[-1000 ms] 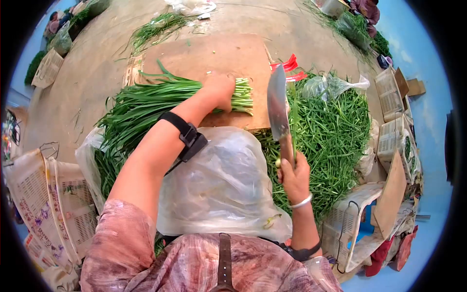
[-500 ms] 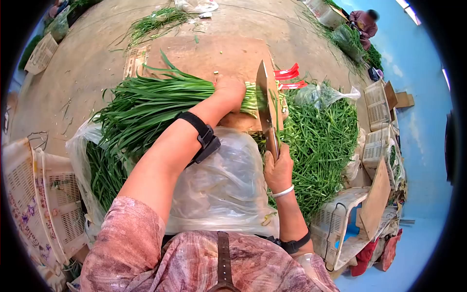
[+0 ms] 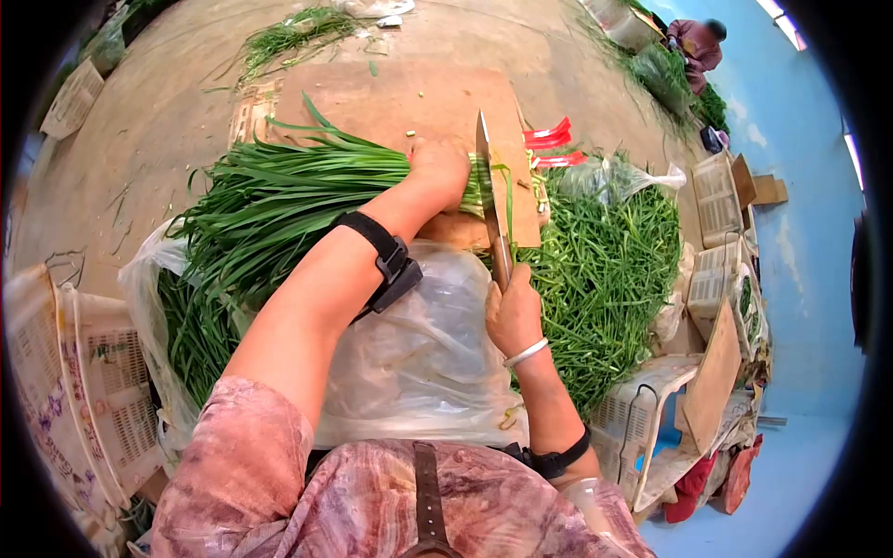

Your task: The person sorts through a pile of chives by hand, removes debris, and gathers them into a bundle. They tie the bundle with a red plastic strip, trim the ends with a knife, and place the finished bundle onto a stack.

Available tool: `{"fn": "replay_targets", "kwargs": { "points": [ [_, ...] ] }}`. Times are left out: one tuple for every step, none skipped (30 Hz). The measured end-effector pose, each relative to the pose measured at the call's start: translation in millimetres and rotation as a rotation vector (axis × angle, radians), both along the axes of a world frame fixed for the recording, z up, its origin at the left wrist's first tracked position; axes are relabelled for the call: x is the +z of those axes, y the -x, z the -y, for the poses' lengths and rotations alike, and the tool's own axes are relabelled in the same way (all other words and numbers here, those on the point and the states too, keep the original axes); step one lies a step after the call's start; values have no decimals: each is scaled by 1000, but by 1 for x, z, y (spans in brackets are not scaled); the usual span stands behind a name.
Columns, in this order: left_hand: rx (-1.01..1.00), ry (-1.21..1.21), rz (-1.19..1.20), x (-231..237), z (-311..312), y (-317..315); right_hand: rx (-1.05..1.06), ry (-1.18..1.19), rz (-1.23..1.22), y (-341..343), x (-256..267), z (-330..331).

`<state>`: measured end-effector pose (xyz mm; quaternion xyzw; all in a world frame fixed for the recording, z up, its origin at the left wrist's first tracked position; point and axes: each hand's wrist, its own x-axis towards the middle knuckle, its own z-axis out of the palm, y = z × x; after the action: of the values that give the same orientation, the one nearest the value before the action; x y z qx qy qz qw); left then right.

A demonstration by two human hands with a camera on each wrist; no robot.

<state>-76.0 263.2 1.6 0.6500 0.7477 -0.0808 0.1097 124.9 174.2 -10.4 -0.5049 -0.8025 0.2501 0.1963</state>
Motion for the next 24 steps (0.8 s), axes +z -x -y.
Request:
{"fn": "replay_targets", "kwargs": {
  "points": [
    [-3,7,2,1,0,0,12,-1,6,1,-2,-2],
    [-11,-17,5,2,1,0,13,6,8,4,-6,-10],
    [-23,-34,8,0,3,-1,37,4,30,10,-11,-19],
    [-36,-26,8,-4,4,-3,53,-5,51,14,-13,-29],
    [-40,-23,15,-5,2,-2,83,11,167,23,-9,-42],
    [-42,-23,20,-6,0,1,76,1,161,24,-9,-43],
    [-47,-35,10,-6,-1,3,69,-4,137,26,-10,-46],
    [-35,-89,-10,-10,-2,3,63,-6,120,25,-10,-47],
    [-25,-131,-24,-15,-1,1,58,44,130,20,-7,-41],
    [-28,-127,-21,-14,-1,1,54,48,132,13,-2,-35],
    [-22,-145,-30,-16,0,0,47,114,100,4,2,-28],
    [-16,-157,-37,-18,2,-1,39,184,69,-1,1,-24],
    [-21,-145,-35,-17,0,0,34,180,76,0,-4,-24],
    [-26,-108,-44,-15,0,-1,22,193,74,2,-12,-29],
    [-34,-78,-55,-12,-1,-2,59,136,81,8,-22,-41],
    [-42,-82,-62,-13,0,-2,102,70,86,16,-27,-53],
    [-41,-83,-41,-13,-1,0,116,73,51,23,-28,-64],
    [-43,-82,-21,-9,0,1,108,59,38,24,-21,-65],
    [-35,-102,-38,-9,2,-1,86,116,43,22,-14,-63],
    [-37,-98,-31,-12,3,-4,66,183,56,17,-12,-57],
    [-32,-114,-42,-10,3,-2,95,197,75,7,-14,-50],
    [-28,-121,-52,-11,3,-1,98,207,77,4,-17,-48],
    [-28,-103,-49,-12,4,-1,88,225,73,1,-21,-44],
    [-24,-102,-51,-11,1,0,77,239,61,1,-24,-43]
  ]
}}
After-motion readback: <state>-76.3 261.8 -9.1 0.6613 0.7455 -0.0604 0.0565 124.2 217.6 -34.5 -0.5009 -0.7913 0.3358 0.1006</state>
